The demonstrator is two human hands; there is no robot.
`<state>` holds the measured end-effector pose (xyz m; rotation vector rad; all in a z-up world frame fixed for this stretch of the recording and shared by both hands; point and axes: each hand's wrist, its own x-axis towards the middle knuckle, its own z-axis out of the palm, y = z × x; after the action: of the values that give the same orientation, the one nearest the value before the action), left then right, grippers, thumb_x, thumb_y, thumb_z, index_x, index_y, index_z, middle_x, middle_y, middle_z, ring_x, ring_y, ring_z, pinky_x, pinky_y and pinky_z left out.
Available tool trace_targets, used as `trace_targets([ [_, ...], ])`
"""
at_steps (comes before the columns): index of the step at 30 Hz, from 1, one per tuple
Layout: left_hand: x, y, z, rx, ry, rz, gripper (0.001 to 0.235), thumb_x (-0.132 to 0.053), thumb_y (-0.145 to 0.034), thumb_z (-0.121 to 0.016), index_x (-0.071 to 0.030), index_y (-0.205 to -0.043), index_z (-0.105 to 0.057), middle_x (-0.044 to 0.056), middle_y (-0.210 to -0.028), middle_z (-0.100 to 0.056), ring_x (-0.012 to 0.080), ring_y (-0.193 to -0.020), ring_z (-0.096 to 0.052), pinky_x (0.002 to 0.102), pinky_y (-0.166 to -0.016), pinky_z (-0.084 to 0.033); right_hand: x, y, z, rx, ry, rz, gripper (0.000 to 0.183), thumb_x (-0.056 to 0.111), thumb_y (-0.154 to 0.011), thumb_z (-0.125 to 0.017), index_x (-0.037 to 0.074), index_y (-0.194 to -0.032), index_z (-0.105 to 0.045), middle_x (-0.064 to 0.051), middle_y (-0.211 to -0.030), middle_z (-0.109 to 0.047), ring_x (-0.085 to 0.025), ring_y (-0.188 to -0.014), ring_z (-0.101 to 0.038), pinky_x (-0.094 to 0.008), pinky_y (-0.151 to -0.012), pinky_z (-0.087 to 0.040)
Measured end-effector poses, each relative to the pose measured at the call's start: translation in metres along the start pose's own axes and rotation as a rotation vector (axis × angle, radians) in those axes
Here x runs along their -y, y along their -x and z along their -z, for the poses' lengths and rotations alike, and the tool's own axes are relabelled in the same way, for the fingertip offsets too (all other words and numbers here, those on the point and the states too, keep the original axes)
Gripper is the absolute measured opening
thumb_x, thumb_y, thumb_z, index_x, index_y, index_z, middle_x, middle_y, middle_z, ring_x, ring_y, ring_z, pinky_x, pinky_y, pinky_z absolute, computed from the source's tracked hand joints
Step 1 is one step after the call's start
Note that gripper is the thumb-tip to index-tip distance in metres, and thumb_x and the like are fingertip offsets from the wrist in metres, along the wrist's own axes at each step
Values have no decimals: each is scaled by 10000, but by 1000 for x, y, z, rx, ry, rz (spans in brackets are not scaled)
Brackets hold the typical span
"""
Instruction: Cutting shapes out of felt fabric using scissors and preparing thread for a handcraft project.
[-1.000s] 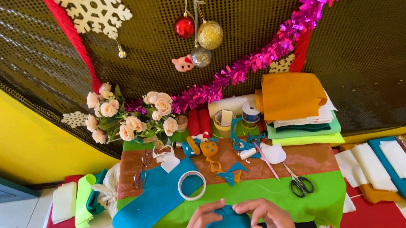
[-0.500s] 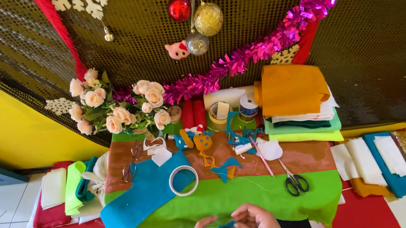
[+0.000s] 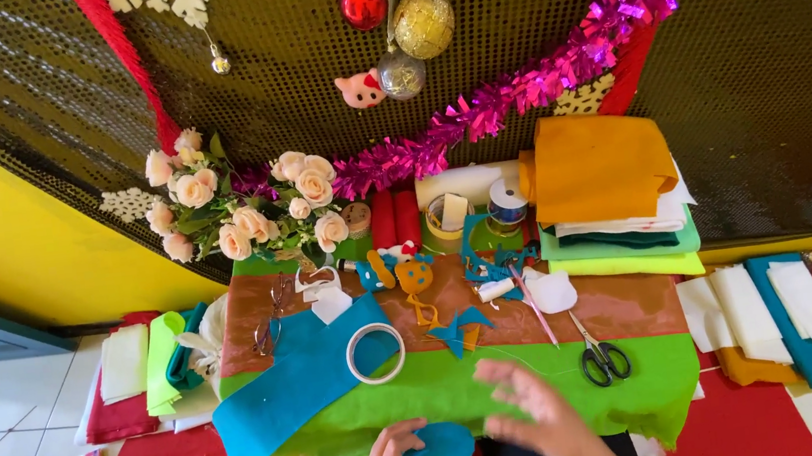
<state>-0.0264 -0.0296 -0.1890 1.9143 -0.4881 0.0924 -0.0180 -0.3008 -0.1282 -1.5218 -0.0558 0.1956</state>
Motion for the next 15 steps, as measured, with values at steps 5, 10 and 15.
trace_targets([
  [5,-7,0,1,69,123,239,434,-63,-629,-810,-91,-1029,-646,70,-987,-799,184,-896,-788,285,-813,-615,14,26,-39,243,129,55,920,228,-763,-922,90,-1509,-402,-118,-1520,-475,-266,-1371,-540,-456,-1151,-439],
  [10,-19,3,2,150,408,565,598,-55,-709,-796,-88,-1261,-571,110,-1035,-797,202,-989,-827,308,-904,-659,1,39,-56,-64,47,43,666,-6,-745,-842,98,-1354,-593,-117,-1273,-733,-198,-1024,-797,-348,-929,-644],
  [15,-11,18,-6,99,838,454,656,54,-781,-765,53,-1384,-506,229,-1247,-732,299,-1174,-739,386,-993,-596,-20,42,-49,-177,-64,107,136,-15,-792,-819,-50,-862,-709,-177,-1277,-685,-217,-988,-748,-310,-814,-665],
])
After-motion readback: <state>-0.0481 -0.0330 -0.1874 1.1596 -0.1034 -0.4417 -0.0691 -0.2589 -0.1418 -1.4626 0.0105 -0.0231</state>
